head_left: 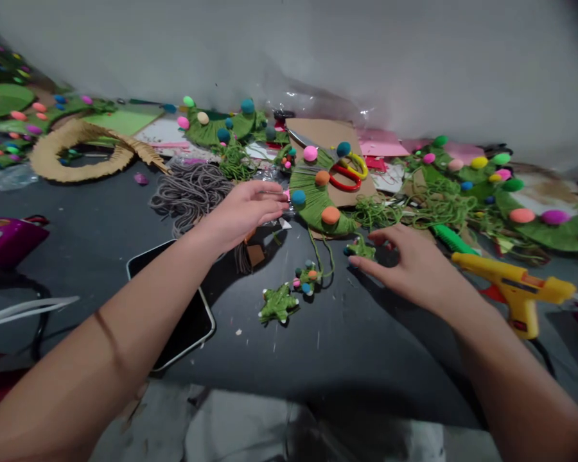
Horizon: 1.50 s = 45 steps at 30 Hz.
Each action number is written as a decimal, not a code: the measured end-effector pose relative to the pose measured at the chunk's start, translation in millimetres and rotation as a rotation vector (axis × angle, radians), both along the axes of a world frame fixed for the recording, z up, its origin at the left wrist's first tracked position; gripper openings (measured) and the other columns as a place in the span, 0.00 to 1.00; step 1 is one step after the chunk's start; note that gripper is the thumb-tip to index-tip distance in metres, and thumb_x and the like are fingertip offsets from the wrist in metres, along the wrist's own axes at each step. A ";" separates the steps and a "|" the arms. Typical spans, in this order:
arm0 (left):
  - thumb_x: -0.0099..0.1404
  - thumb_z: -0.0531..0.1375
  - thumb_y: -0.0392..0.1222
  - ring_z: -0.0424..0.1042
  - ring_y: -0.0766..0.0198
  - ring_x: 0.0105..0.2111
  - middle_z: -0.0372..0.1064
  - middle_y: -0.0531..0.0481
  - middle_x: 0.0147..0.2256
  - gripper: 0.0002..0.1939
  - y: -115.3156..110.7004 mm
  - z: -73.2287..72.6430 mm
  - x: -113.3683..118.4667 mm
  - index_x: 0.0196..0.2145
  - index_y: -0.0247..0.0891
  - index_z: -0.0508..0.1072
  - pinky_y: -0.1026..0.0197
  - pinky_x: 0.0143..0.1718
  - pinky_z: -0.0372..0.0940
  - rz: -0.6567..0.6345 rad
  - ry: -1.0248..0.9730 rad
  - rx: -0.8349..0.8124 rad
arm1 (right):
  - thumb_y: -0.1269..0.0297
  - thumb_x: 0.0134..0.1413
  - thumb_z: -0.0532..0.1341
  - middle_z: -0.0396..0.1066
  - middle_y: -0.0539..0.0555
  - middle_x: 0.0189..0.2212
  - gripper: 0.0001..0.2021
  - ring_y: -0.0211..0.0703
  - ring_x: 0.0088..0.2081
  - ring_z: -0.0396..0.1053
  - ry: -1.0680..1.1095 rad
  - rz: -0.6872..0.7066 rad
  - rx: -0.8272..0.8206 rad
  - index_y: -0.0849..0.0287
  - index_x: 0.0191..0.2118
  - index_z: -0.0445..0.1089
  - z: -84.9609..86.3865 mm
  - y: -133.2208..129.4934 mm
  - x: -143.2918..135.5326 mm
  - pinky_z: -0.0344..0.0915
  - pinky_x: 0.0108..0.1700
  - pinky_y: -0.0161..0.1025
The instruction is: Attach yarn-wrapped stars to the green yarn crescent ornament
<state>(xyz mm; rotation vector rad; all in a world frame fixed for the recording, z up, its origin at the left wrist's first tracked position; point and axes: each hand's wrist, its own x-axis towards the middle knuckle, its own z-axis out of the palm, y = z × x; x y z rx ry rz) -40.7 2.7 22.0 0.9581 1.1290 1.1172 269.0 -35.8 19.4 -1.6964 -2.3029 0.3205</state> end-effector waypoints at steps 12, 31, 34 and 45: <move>0.64 0.68 0.26 0.82 0.60 0.37 0.79 0.40 0.44 0.18 20.5 -7.0 14.6 0.50 0.30 0.72 0.51 0.50 0.76 0.112 0.179 -0.011 | 0.43 0.62 0.65 0.74 0.59 0.43 0.21 0.58 0.45 0.74 -0.022 0.042 0.069 0.57 0.46 0.71 -14.6 -10.6 -6.3 0.70 0.45 0.52; 0.72 0.64 0.36 0.81 0.65 0.30 0.80 0.44 0.34 0.06 30.4 -1.0 21.7 0.36 0.32 0.78 0.63 0.35 0.75 0.010 0.169 -0.098 | 0.46 0.60 0.67 0.75 0.57 0.44 0.19 0.55 0.46 0.74 0.002 0.139 -0.004 0.55 0.48 0.71 -9.3 -22.5 -8.4 0.69 0.45 0.49; 0.70 0.67 0.41 0.81 0.64 0.29 0.82 0.43 0.38 0.06 34.9 -5.3 23.8 0.39 0.34 0.79 0.64 0.31 0.72 0.001 0.256 -0.100 | 0.46 0.60 0.67 0.75 0.57 0.44 0.19 0.56 0.46 0.74 0.006 0.133 -0.007 0.54 0.47 0.72 -10.3 -22.2 -6.7 0.69 0.45 0.50; 0.62 0.68 0.35 0.77 0.67 0.27 0.80 0.46 0.31 0.02 51.5 -14.0 23.6 0.33 0.35 0.79 0.66 0.29 0.70 0.111 0.204 -0.056 | 0.47 0.59 0.68 0.76 0.57 0.45 0.19 0.56 0.47 0.74 0.033 0.115 0.016 0.54 0.48 0.71 -8.5 -23.0 -0.2 0.70 0.46 0.51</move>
